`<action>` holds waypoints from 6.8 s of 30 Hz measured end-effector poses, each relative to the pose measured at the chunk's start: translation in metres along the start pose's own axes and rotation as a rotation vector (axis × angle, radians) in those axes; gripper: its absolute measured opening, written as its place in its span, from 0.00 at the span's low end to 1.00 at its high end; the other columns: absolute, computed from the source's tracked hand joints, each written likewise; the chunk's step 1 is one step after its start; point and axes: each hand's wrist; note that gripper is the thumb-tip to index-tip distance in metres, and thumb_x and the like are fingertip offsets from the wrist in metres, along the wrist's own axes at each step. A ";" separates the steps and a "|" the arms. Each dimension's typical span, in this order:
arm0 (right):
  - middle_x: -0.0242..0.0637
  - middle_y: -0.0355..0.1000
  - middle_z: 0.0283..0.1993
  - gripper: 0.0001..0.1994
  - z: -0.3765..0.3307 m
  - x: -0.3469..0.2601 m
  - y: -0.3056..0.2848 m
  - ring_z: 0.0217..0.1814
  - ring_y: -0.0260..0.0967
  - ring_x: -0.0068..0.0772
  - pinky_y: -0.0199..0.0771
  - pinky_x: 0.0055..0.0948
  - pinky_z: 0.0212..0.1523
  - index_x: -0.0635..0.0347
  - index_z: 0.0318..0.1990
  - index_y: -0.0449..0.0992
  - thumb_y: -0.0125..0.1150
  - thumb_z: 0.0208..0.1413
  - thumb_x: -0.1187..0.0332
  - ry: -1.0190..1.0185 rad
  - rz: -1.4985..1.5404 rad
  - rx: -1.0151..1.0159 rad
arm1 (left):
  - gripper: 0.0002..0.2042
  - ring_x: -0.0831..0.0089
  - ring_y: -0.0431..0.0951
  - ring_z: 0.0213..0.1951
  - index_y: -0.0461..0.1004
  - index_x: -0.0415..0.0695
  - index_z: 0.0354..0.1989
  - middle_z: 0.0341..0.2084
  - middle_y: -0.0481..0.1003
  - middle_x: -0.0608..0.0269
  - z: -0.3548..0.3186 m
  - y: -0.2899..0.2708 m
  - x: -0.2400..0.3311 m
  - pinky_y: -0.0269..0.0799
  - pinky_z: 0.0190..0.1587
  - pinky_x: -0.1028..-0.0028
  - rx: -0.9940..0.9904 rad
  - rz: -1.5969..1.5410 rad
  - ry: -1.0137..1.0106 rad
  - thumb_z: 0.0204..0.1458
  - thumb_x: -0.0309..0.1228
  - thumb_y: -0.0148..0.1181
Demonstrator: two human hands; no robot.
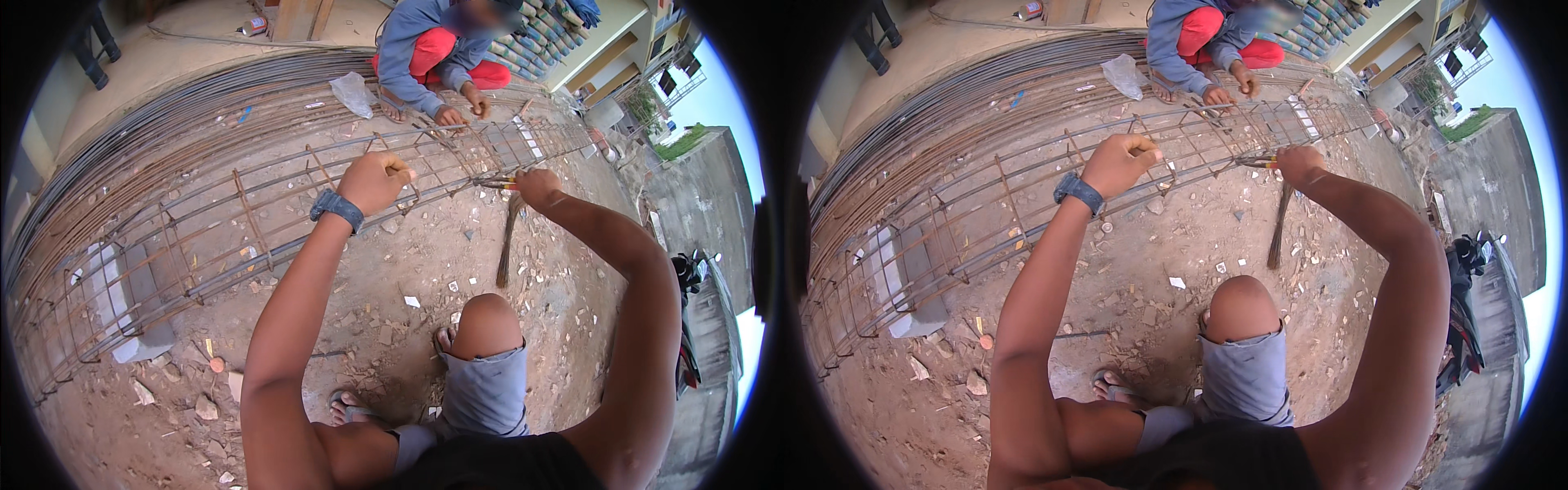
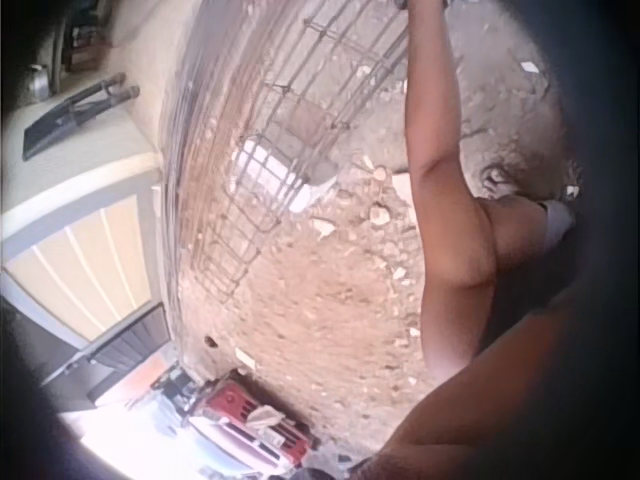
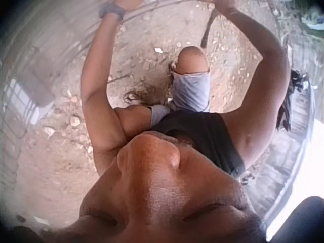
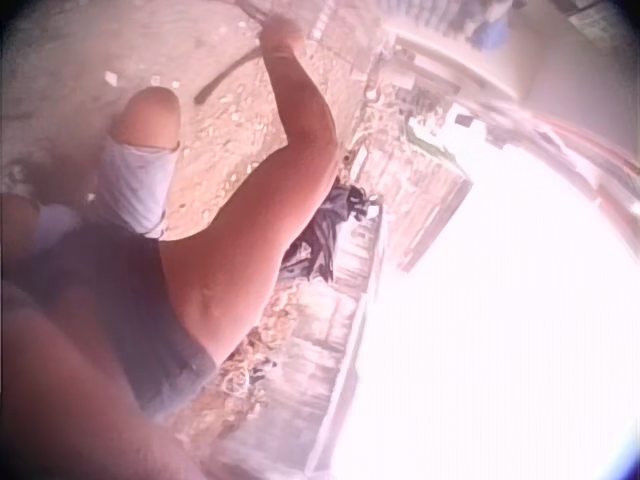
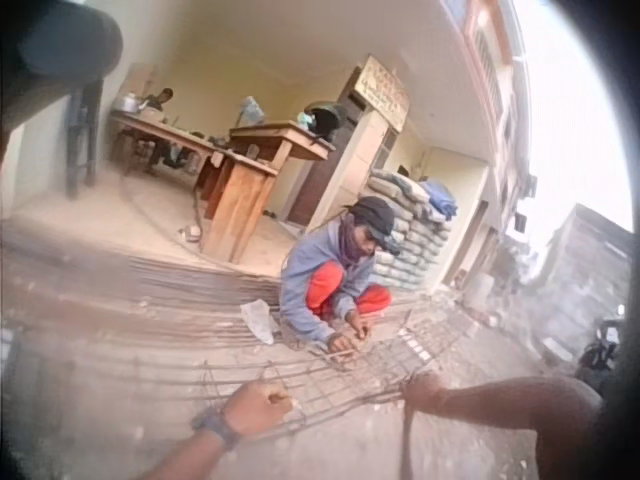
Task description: The person ties wire ties around the intersections of a rebar mesh using pliers. Another person works alongside on the same mesh. The person continues tying the mesh in a repetitive manner.
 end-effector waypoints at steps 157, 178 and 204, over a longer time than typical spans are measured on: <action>0.27 0.71 0.23 0.12 0.013 -0.241 0.038 0.17 0.56 0.16 0.54 0.19 0.18 0.61 0.43 0.77 0.55 0.68 0.61 -0.345 3.076 -0.333 | 0.13 0.77 0.81 0.38 0.77 0.40 0.43 0.38 0.82 0.65 0.043 0.067 -0.027 0.74 0.34 0.75 -0.111 -0.261 -0.584 0.58 0.37 0.65; 0.37 0.79 0.32 0.05 -0.002 -0.250 0.010 0.22 0.72 0.19 0.70 0.21 0.22 0.65 0.38 0.71 0.56 0.65 0.72 0.271 2.680 0.308 | 0.14 0.76 0.81 0.28 0.77 0.35 0.33 0.27 0.82 0.58 0.029 0.098 -0.021 0.75 0.32 0.76 -0.080 0.253 -0.287 0.53 0.35 0.69; 0.37 0.78 0.34 0.05 0.009 -0.186 0.005 0.34 0.74 0.36 0.74 0.32 0.39 0.60 0.39 0.81 0.61 0.58 0.72 -0.039 1.966 0.819 | 0.09 0.77 0.83 0.35 0.79 0.42 0.38 0.33 0.82 0.63 0.052 0.083 -0.022 0.75 0.33 0.78 -0.277 -0.126 -0.725 0.53 0.31 0.68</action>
Point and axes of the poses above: each hand's wrist, its own z-axis towards the middle knuckle, its own y-axis out of the palm, x = y × z
